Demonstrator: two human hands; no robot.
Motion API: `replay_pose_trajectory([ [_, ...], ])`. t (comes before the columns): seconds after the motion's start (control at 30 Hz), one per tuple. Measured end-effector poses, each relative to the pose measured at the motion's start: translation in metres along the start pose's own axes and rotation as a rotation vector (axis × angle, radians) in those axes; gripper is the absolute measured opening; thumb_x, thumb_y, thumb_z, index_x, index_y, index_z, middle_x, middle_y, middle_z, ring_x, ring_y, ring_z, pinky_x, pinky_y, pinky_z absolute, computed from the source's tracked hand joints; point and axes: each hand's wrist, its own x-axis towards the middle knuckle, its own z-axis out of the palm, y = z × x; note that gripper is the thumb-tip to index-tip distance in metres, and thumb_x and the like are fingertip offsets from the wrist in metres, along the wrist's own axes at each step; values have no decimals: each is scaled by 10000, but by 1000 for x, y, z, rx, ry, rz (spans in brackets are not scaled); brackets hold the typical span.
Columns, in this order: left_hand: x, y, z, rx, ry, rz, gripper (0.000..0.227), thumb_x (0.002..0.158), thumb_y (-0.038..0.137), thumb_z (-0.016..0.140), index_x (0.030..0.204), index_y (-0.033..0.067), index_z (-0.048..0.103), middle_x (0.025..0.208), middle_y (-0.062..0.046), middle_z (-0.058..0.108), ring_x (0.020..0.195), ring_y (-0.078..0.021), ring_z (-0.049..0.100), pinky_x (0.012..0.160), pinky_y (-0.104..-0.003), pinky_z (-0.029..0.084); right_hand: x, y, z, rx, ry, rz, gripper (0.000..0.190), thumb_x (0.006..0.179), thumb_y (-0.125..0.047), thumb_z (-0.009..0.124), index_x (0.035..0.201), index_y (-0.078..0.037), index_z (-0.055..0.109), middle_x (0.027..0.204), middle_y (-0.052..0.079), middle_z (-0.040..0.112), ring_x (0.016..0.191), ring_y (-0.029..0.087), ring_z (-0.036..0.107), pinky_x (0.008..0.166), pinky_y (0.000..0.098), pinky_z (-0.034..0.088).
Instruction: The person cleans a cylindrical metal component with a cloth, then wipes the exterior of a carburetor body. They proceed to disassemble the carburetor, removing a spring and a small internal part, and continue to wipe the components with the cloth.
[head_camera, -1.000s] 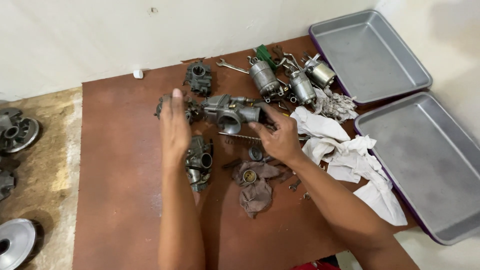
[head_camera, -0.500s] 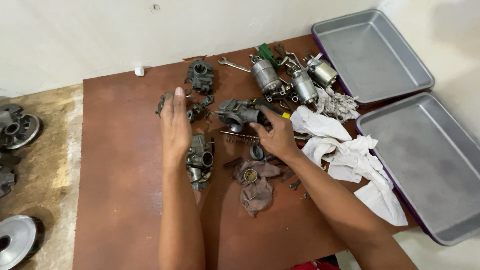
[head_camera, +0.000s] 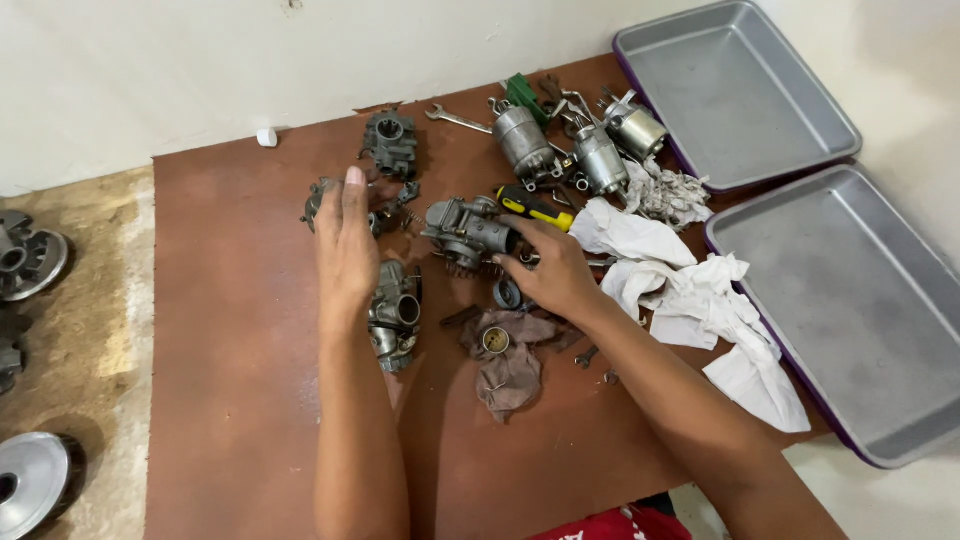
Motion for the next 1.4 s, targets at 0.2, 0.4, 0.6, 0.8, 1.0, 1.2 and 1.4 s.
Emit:
replay_pose_trajectory([
  [0.2,3,-4,-1,-54,18,-3,671,1079,491,415,1375,-102,517,1398,-358,512,1390,-502,409,1148,-595,319,0,-4,-11,-107,68,-61,460,850,-138,831,1273,-36,682,1065,214,693,987,437,698,820,512,596],
  [0.4,6,-17,-3,-136,-4,158,501,1115,382,398,1243,-46,624,1121,-259,661,1169,-411,636,1035,-555,467,-15,-46,-43,-60,-557,42,537,846,-377,806,1227,-15,697,1123,310,696,1158,462,641,1033,556,493],
  [0.6,2,-7,-6,-129,-5,184,478,1110,390,409,1193,-20,639,1043,-199,708,1075,-316,699,1018,-483,489,-26,-47,-40,-14,-810,-31,442,879,-201,753,1195,98,677,1113,355,699,1135,520,647,1016,593,497],
  [0.8,4,-11,-3,-279,-65,260,434,1100,342,431,1221,-42,595,1045,-215,665,1023,-298,671,756,-426,624,-12,-56,-55,261,-735,160,439,801,-104,783,1184,93,699,1026,309,736,996,456,722,945,575,560],
  [1.0,-19,16,7,-253,-50,402,339,1079,231,529,1184,-81,613,1015,-240,624,995,-326,661,820,-459,589,-34,-15,-35,538,-528,139,413,735,-88,853,1122,15,748,1070,223,767,1047,334,722,978,492,528],
  [1.2,-35,28,1,-185,-128,375,297,1062,175,537,1222,-66,607,1046,-263,639,1022,-396,668,894,-521,559,-34,-14,-34,725,-461,139,338,765,-62,837,1089,-9,761,971,142,782,911,187,687,862,401,562],
  [1.4,-53,18,7,52,-301,235,326,946,215,694,1182,-8,663,1044,-229,717,1026,-406,718,901,-515,558,-40,1,-26,774,-407,224,271,855,-64,773,1115,10,763,881,145,774,697,156,664,710,356,582],
])
